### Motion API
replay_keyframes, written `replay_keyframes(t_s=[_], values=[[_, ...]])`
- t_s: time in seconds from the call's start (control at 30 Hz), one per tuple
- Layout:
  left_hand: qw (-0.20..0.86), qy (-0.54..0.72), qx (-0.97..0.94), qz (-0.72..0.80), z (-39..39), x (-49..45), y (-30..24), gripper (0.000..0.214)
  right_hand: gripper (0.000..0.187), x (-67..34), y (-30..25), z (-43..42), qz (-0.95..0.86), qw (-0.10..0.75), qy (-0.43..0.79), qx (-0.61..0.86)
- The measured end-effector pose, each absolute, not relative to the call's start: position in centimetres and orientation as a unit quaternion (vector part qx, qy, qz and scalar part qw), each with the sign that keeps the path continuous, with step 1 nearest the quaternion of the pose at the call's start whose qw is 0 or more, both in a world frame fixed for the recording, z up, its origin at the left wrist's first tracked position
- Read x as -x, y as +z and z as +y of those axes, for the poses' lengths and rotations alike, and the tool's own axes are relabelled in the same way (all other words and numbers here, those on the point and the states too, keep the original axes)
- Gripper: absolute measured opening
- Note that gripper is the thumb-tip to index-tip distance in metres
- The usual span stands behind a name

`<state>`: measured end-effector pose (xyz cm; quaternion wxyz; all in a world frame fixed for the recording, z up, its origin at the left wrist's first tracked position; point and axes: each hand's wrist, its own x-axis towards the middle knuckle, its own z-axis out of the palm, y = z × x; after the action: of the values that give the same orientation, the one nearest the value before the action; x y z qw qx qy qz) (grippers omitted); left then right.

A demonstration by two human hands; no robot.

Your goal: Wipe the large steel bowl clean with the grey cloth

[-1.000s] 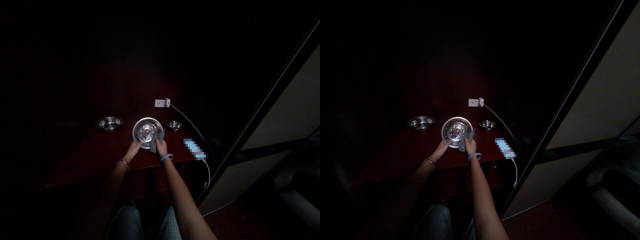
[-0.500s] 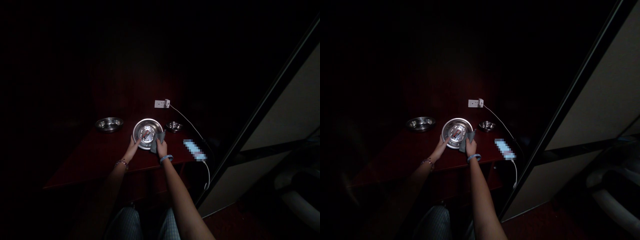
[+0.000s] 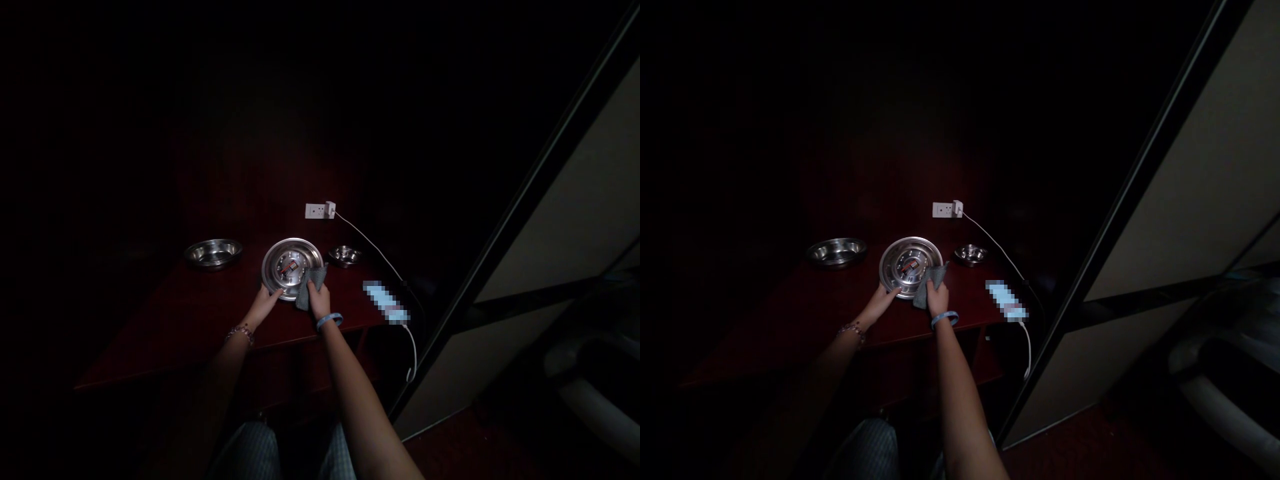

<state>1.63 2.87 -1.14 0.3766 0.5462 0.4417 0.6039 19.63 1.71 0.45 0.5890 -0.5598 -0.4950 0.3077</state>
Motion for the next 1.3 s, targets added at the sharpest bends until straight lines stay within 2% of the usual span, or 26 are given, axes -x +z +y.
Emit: replay_keyframes(t_s=[0.5,1.07,1.3], values=[[0.414,0.624,-0.478,0.459,2.3,-1.4,0.0,0.034,0.027,-19.5,1.1,1.2,-0.504,0.563,0.304,0.58],[0.406,0.613,-0.509,0.447,2.2,-1.6,-0.1,0.05,0.027,-19.4,1.9,0.7,-0.509,0.544,0.311,0.59],[0.435,0.584,-0.521,0.445,2.1,-2.0,0.1,0.041,0.026,-19.5,1.9,0.6,-0.542,0.515,0.301,0.592]])
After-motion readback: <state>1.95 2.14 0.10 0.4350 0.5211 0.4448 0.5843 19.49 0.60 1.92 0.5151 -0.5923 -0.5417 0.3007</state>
